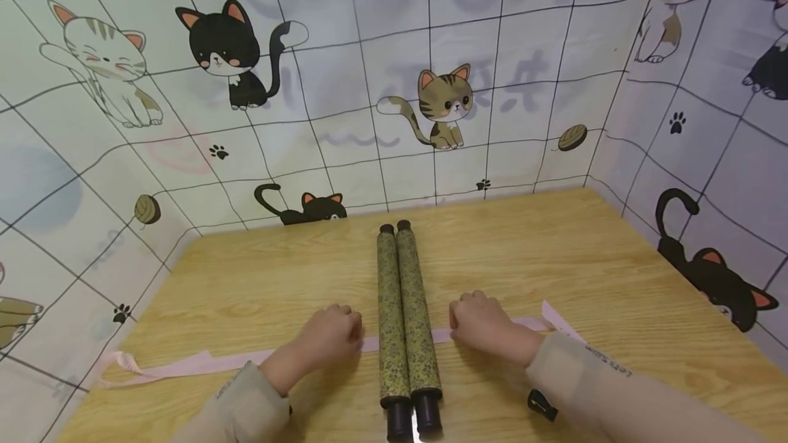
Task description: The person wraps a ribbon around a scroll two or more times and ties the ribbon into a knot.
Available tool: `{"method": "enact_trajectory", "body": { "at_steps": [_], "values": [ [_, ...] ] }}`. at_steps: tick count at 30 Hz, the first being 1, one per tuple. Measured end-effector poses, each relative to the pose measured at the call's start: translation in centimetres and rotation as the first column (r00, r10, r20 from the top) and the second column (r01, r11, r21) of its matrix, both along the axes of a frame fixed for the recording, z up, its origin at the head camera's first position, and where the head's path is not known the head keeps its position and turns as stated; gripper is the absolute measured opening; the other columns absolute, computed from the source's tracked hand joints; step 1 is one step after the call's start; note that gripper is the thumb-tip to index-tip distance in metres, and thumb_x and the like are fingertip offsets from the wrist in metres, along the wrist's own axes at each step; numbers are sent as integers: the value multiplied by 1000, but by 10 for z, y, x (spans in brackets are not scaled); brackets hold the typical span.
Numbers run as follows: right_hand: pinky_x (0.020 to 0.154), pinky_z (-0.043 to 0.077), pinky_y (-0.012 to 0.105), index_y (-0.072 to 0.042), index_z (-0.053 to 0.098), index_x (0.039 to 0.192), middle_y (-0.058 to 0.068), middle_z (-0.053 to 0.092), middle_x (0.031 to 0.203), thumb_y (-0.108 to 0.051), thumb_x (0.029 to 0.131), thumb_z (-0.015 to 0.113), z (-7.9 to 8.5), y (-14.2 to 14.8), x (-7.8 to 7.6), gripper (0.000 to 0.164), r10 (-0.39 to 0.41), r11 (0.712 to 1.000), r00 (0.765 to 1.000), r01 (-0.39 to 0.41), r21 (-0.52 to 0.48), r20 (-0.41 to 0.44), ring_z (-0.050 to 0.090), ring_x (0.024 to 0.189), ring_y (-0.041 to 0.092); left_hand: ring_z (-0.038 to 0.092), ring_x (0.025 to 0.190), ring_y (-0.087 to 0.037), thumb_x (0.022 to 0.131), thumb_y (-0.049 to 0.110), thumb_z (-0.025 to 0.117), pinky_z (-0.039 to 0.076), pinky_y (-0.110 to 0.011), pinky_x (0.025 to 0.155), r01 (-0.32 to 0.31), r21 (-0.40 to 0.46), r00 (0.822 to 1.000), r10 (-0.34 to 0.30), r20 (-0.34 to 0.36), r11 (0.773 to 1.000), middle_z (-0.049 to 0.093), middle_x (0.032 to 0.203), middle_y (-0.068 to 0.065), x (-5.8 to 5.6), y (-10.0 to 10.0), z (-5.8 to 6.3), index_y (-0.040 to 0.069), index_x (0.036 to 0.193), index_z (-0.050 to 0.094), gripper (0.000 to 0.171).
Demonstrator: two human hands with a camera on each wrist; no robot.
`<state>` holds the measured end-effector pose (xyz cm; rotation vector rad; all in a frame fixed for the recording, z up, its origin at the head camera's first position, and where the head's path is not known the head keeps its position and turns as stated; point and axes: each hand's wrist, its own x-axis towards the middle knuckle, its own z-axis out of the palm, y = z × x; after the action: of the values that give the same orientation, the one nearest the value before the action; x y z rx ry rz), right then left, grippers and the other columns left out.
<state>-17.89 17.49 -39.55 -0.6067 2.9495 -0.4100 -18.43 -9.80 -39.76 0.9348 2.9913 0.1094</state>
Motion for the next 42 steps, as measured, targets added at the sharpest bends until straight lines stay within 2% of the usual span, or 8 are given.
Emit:
{"method": "enact_trajectory", "body": {
  "at_steps": [6, 10, 15, 22, 25, 31, 37, 42],
  "values": [
    [59, 40, 32, -13, 61, 68, -2, 52, 70, -9, 77, 69, -3, 1, -3, 13, 37, 999, 997, -38, -4, -63, 45, 67, 17, 46, 61, -13, 81, 13, 62, 40, -28, 55, 38, -33, 999, -39, -25, 999, 52, 67, 1, -3, 2, 0, 12, 72, 61, 9],
    [62, 42, 36, -10, 65, 71, -1, 55, 71, -7, 77, 66, -6, -1, -11, 7, 31, 1000, 997, -31, 2, -68, 47, 67, 18, 45, 61, -13, 81, 12, 63, 39, -27, 55, 23, -42, 999, -24, -25, 999, 52, 66, 0, -7, 5, -2, 12, 69, 60, 13],
    [58, 45, 37, -7, 65, 72, 2, 57, 71, -6, 77, 63, -9, -1, -25, 6, -6, 1000, 999, 5, -9, -54, 52, 68, 21, 47, 60, -16, 81, 13, 62, 40, -31, 54, -2, -64, 999, -1, -51, 998, 52, 65, -2, -19, 9, -1, 11, 65, 57, 17],
    [60, 47, 36, -6, 65, 70, 2, 60, 68, -2, 77, 60, -8, -2, -42, 9, -9, 999, 994, 5, -35, -105, 53, 65, 21, 52, 65, -20, 84, 14, 61, 46, -36, 58, -52, -49, 999, 52, 9, 997, 54, 69, -3, -38, 10, -3, 10, 71, 61, 14],
    [63, 48, 37, -5, 65, 71, 3, 60, 69, -2, 77, 61, -9, -3, -47, 8, -12, 999, 994, 7, -48, -106, 54, 66, 21, 51, 64, -20, 84, 13, 60, 45, -36, 57, -61, -37, 998, 62, 29, 997, 52, 67, -3, -46, 10, -5, 11, 67, 58, 17],
    [58, 48, 30, -3, 63, 72, 3, 60, 70, -1, 79, 60, -11, -4, -58, 7, -17, 996, 998, 11, -89, -65, 54, 62, 15, 50, 62, -18, 86, 16, 58, 45, -38, 60, -92, -58, 995, 94, 28, 994, 51, 65, -2, -58, 11, -9, 12, 64, 52, 23],
    [56, 41, 28, -9, 60, 74, -2, 57, 69, -3, 82, 55, -7, 1, -67, 12, -13, 987, 1000, 16, -160, 17, 46, 59, 11, 50, 59, -15, 88, 20, 56, 43, -48, 76, -131, -59, 988, 135, 80, 990, 56, 65, 0, -63, 13, -6, 10, 82, 60, 12],
    [52, 37, 27, -8, 56, 81, -2, 55, 71, -7, 87, 54, 0, 6, -71, 6, -7, 977, 992, 33, -210, 122, 42, 55, 11, 57, 66, -17, 92, 29, 54, 32, -62, 93, -125, -7, 968, 123, 220, 992, 58, 67, 1, -62, 11, -3, 10, 98, 56, 20]
  ]
}}
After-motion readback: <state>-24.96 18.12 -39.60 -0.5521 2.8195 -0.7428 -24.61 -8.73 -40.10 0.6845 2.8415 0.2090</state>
